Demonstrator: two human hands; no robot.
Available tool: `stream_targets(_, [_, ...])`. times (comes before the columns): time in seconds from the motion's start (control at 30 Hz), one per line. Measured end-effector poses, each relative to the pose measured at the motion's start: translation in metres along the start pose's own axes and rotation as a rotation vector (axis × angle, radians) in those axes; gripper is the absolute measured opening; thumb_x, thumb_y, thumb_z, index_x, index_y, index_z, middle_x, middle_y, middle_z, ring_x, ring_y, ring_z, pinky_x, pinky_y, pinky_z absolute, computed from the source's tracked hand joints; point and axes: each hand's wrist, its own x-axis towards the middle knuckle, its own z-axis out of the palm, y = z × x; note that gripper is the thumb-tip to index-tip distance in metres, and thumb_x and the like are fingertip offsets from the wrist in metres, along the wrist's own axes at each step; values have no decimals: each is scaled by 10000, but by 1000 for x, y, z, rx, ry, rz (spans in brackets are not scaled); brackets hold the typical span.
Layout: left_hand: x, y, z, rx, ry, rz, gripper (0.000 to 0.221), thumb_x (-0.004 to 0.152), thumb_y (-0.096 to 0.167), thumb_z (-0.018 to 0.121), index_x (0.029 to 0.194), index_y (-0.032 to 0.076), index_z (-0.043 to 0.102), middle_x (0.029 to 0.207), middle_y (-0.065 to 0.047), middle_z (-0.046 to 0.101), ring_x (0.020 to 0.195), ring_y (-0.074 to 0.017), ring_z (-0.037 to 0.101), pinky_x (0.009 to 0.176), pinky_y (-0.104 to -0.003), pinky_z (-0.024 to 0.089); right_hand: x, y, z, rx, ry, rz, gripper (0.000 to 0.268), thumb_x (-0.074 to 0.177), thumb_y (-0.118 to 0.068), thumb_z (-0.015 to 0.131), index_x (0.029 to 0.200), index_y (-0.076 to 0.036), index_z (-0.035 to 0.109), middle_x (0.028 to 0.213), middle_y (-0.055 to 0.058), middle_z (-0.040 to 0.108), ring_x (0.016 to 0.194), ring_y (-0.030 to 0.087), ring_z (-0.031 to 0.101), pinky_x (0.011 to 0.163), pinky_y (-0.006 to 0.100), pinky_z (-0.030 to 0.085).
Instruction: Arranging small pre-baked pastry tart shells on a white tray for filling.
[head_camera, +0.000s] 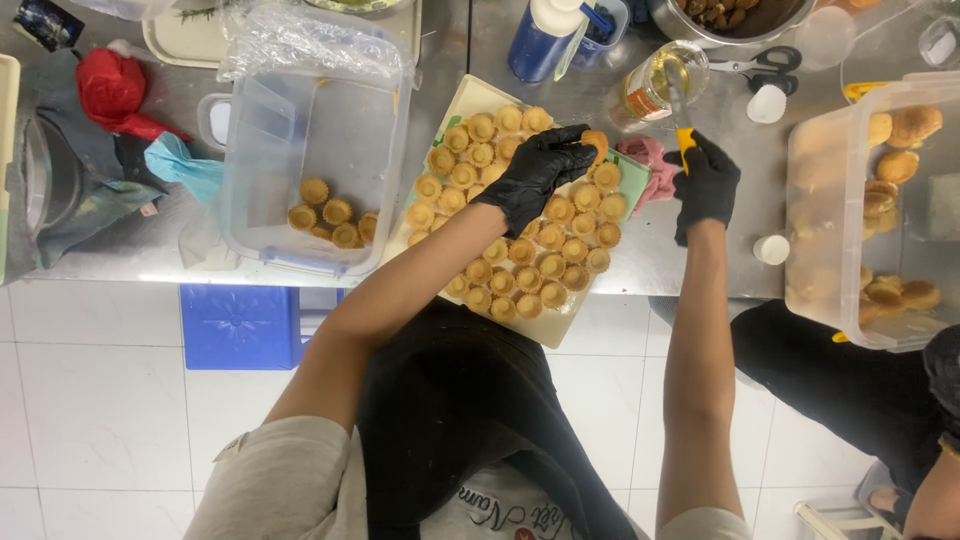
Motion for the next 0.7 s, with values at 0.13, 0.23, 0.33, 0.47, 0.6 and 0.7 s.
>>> stream_targets(0.13, [-5, -10, 12, -20, -27, -29, 519, 931, 62, 737, 1422, -5, 580, 1215, -68, 699, 1040, -117, 668, 895, -254, 568, 39, -13, 18, -142, -30, -46, 311, 1042, -138, 611, 1320, -38, 708, 943, 90, 773, 585, 85, 556, 511, 223, 439])
stream_targets(0.23, [-13, -8, 1, -54, -21, -35, 499, 940, 56, 731, 1413, -17, 591, 1204, -69, 699, 1055, -126, 672, 916, -258, 571, 43, -6, 27, -81, -5, -6, 293, 1037, -140, 609, 1279, -14, 717, 913, 106, 776, 587, 96, 578, 513, 227, 450])
stream_targets(0.33, [-21, 4, -12, -60, 48, 0, 491, 924, 29, 744, 1392, -13, 604, 1188, -61, 708, 1034, -134, 676, 902, -261, 566, 42, 15, 29, 90, 38, 15, 300, 1011, -108, 628, 1273, 9, 713, 907, 121, 778, 594, 112, 598, 520, 239, 464])
stream_targets(0.47, [-27, 17, -19, 5, 97, -17, 494, 922, 56, 729, 1399, 29, 605, 1138, -41, 717, 997, -108, 686, 888, -246, 578, 42, 48, 28, 246, 52, -64, 310, 1029, -106, 653, 1306, 25, 696, 923, 132, 765, 630, 125, 618, 528, 251, 461])
stream_targets(0.6, [-20, 7, -24, 25, 33, 33, 501, 971, 43, 751, 1452, -17, 622, 1147, -56, 688, 932, -110, 614, 817, -242, 533, 34, 58, 27, 343, 36, -115, 320, 1066, -102, 633, 1355, 26, 683, 954, 144, 764, 648, 119, 620, 535, 238, 456])
stream_targets(0.7, [-12, 6, -18, -30, 55, -29, 534, 936, 47, 730, 1445, 37, 568, 1200, -60, 692, 1017, -106, 657, 877, -227, 561, 21, 57, 24, 350, 33, -73, 334, 1056, -124, 615, 1362, -1, 673, 923, 130, 759, 548, 90, 536, 459, 217, 383])
